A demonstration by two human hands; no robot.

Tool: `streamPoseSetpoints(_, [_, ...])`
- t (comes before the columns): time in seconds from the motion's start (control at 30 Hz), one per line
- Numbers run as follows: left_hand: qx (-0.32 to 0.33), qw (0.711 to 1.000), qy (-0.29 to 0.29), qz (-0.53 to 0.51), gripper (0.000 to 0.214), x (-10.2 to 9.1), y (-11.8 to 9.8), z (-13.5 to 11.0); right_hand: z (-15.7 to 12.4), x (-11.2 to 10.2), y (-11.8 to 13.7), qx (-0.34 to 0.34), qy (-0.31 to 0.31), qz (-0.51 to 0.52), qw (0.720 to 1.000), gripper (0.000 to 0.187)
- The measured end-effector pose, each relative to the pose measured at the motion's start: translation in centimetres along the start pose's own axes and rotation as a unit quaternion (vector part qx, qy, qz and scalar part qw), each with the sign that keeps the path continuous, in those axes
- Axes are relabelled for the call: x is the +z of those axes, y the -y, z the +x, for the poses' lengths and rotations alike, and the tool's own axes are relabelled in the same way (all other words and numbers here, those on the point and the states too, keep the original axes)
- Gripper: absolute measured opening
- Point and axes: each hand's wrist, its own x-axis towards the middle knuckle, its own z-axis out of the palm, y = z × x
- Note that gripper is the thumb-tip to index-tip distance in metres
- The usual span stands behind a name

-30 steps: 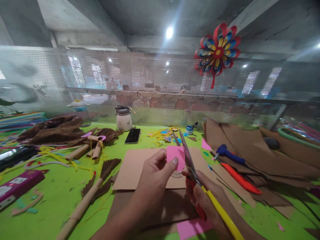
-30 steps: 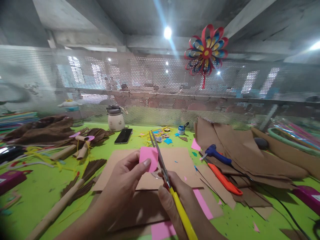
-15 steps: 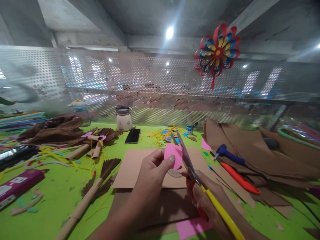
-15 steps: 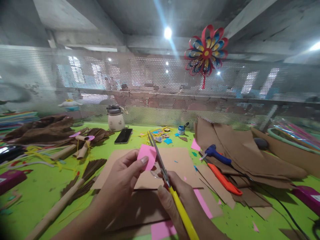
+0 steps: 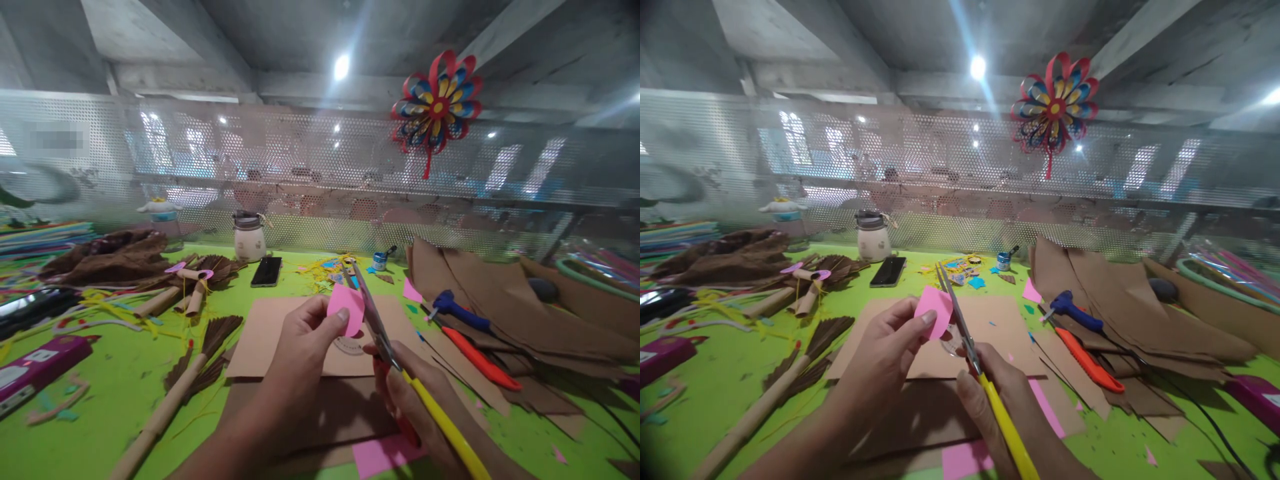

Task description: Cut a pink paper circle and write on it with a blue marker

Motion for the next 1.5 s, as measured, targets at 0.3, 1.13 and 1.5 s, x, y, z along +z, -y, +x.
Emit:
streamPoseSetpoints(0.3, [0.003, 1.000, -0.013, 0.002, 0.016, -0.2, -0.1, 0.2, 0.1, 0.3, -0.4, 0.017, -0.008, 0.007, 1.000, 0.062])
streamPoseSetpoints(1.13, [0.009, 0.999, -0.037, 0.000, 0.017, -0.3, -0.4, 0.4, 0.2, 1.5, -2.9, 0.101, 0.005, 0.085, 0.991, 0.068])
streamPoseSetpoints(1.5, [-0.058, 0.998, 0.026, -0.025, 0.019, 0.1, -0.9, 0.5, 1.1, 0.9, -3.0, 0.062, -0.096, 0.085, 0.990, 0.064])
